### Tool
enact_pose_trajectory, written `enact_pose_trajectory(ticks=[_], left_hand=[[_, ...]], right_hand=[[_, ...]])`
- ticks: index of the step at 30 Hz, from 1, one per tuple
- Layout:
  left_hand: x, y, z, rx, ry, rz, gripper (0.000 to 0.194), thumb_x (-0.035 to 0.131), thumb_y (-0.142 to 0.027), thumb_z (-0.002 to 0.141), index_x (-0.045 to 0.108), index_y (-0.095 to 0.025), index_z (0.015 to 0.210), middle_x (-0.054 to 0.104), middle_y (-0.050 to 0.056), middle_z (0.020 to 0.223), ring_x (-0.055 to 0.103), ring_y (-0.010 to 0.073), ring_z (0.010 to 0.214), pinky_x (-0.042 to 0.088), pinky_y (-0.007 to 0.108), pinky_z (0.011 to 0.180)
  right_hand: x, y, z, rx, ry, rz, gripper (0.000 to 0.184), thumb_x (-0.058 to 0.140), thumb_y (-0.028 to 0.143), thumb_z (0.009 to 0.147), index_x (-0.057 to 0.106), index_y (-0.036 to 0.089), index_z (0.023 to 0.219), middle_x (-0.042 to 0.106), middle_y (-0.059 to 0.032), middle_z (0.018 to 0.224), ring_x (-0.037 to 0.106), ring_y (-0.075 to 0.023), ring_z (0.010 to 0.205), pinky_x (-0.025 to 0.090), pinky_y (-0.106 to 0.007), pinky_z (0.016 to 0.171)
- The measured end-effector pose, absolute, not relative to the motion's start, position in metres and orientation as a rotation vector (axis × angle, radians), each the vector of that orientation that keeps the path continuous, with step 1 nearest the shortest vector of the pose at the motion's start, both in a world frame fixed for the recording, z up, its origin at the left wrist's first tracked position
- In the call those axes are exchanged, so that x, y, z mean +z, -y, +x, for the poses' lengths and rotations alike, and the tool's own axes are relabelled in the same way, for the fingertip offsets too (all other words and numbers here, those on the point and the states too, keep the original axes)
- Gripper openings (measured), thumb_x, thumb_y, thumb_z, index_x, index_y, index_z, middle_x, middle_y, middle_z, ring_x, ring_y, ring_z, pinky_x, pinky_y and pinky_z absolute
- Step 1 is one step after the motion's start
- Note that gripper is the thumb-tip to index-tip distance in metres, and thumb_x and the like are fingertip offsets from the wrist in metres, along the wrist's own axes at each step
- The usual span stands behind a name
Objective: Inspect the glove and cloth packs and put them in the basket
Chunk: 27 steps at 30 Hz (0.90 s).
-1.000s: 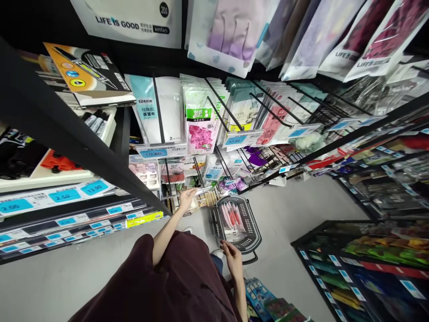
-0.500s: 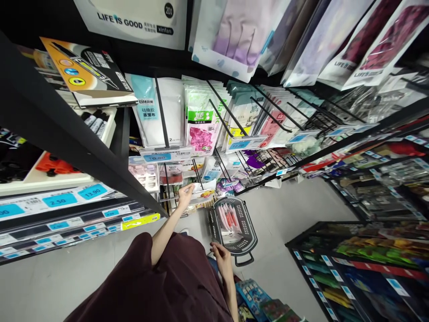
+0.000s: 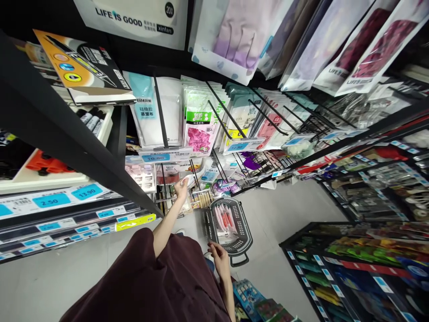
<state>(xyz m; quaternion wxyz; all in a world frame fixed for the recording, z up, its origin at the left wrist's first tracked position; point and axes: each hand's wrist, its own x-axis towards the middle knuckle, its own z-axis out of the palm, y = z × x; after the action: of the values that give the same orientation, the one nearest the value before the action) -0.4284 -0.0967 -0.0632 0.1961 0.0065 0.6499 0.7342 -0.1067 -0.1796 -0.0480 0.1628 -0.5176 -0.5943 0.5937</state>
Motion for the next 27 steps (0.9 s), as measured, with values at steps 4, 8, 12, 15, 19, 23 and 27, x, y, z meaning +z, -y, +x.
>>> enact_pose_trajectory(ticks=[4,8,12,15,19,23,27], left_hand=[[-0.066,0.078,-0.439,2.117,-1.898,-0.091,0.038,0.069,-0.048,0.071,0.071,-0.012,0.083,0.069,0.003,0.069,0.065,0.0200,0.075,0.050,0.027,0.066],[-0.066,0.059,-0.453,2.180,-1.963,-0.202,0.040,0.066,-0.049,0.073,0.069,-0.011,0.084,0.070,0.005,0.075,0.064,0.0195,0.076,0.049,0.026,0.067],[-0.067,0.045,-0.462,2.242,-2.009,-0.297,0.039,0.062,-0.045,0.077,0.068,-0.010,0.093,0.071,0.010,0.087,0.063,0.0216,0.084,0.049,0.028,0.073],[-0.071,0.047,-0.459,2.274,-2.037,-0.314,0.036,0.063,-0.038,0.077,0.065,-0.012,0.102,0.069,0.011,0.098,0.062,0.0223,0.094,0.048,0.030,0.081],[-0.083,0.067,-0.449,2.285,-2.082,-0.317,0.035,0.066,-0.029,0.075,0.059,-0.016,0.106,0.063,0.011,0.112,0.056,0.0219,0.110,0.041,0.034,0.098],[-0.090,0.081,-0.441,2.247,-2.019,-0.201,0.020,0.066,-0.030,0.074,0.060,-0.016,0.088,0.064,0.009,0.099,0.057,0.0233,0.108,0.040,0.039,0.099],[-0.087,0.073,-0.438,2.187,-1.783,0.083,0.032,0.073,-0.032,0.065,0.066,-0.015,0.091,0.070,0.010,0.095,0.064,0.0218,0.096,0.049,0.036,0.089]], right_hand=[[-0.054,0.180,-0.106,1.717,1.685,-1.457,0.053,0.061,0.063,0.076,0.073,0.015,0.095,0.073,-0.0148,0.095,0.070,-0.0290,0.081,0.056,-0.037,0.071],[-0.061,0.183,-0.102,1.719,1.696,-1.466,0.052,0.061,0.061,0.077,0.073,0.015,0.095,0.073,-0.0145,0.097,0.070,-0.0275,0.079,0.055,-0.036,0.071],[-0.067,0.187,-0.098,1.722,1.683,-1.464,0.050,0.060,0.062,0.078,0.073,0.016,0.095,0.073,-0.0131,0.096,0.070,-0.0266,0.078,0.055,-0.035,0.069],[-0.071,0.191,-0.096,1.722,1.646,-1.472,0.049,0.061,0.061,0.077,0.073,0.017,0.094,0.073,-0.0127,0.095,0.069,-0.0272,0.078,0.055,-0.036,0.071],[-0.075,0.193,-0.097,1.729,1.607,-1.487,0.050,0.063,0.062,0.075,0.073,0.017,0.094,0.073,-0.0124,0.093,0.069,-0.0275,0.075,0.055,-0.038,0.071],[-0.077,0.195,-0.101,1.745,1.621,-1.485,0.053,0.063,0.064,0.073,0.073,0.016,0.093,0.073,-0.0126,0.090,0.068,-0.0274,0.074,0.055,-0.039,0.071],[-0.080,0.194,-0.105,1.796,1.627,-1.491,0.052,0.064,0.065,0.071,0.074,0.018,0.093,0.074,-0.0124,0.091,0.070,-0.0300,0.077,0.056,-0.042,0.072]])
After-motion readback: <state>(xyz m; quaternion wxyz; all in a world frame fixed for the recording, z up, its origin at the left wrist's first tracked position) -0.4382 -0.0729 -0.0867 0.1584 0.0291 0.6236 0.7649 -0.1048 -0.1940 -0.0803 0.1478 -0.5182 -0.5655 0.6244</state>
